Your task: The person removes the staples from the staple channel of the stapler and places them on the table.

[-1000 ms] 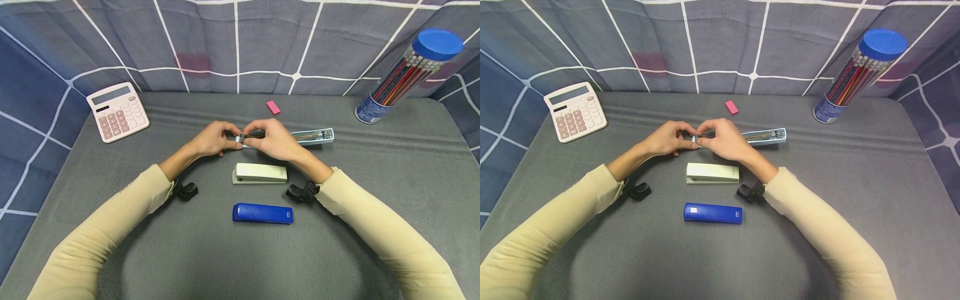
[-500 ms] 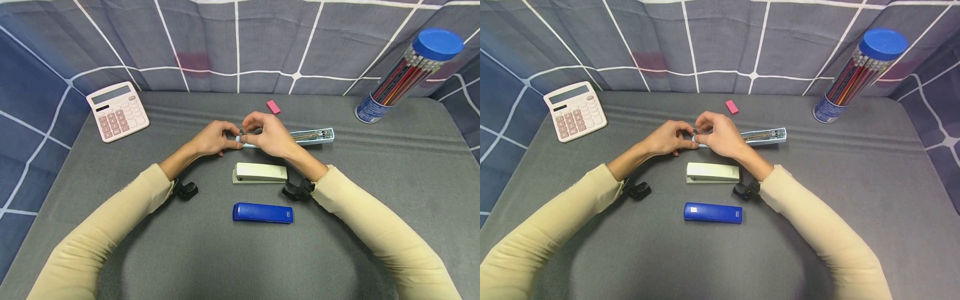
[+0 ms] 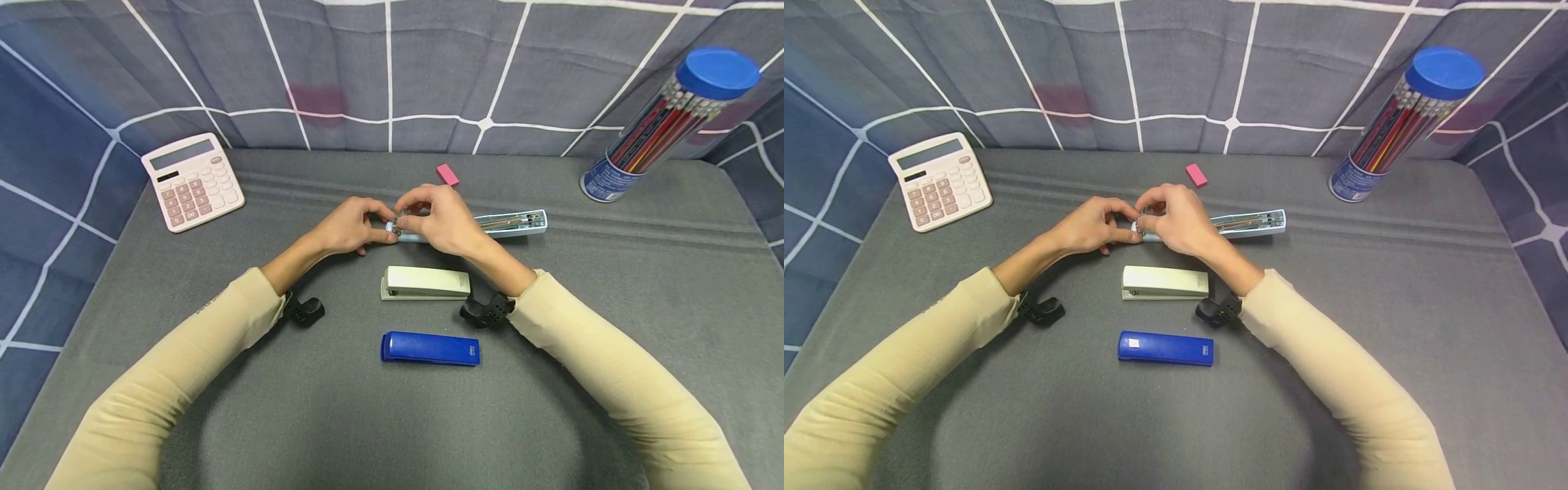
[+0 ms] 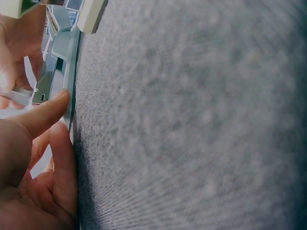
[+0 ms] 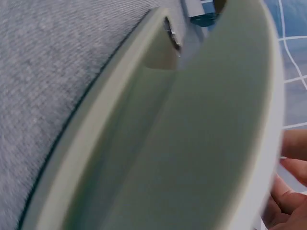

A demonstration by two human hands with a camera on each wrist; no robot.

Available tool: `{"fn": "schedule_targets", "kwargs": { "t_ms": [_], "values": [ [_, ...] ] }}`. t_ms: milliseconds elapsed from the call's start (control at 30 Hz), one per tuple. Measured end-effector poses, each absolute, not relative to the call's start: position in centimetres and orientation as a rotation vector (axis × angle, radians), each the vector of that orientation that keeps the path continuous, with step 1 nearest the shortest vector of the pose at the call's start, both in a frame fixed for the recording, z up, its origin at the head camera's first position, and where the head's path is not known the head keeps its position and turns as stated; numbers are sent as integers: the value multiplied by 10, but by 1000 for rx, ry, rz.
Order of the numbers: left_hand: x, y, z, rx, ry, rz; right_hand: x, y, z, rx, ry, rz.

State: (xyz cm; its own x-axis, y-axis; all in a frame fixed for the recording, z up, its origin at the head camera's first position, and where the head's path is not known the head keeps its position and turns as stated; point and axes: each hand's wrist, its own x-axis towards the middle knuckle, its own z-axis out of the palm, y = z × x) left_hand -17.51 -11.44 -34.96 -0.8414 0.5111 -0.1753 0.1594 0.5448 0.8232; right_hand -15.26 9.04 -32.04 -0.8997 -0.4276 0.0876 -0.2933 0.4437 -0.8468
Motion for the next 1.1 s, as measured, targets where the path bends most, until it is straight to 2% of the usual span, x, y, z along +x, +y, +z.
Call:
{"fn": "schedule_targets", "kwargs": {
  "t_ms": [333, 700, 1100],
  "values": [
    [-176, -114, -351, 529, 2403, 1211, -143, 113, -307, -622, 2411, -1697],
    [-173, -115, -350, 521, 2404, 1196, -117, 165, -296, -520, 2479, -1838],
    [-174, -115, -350, 522, 2402, 1182, -94, 244, -303, -274, 1802, -2659]
  ]
}}
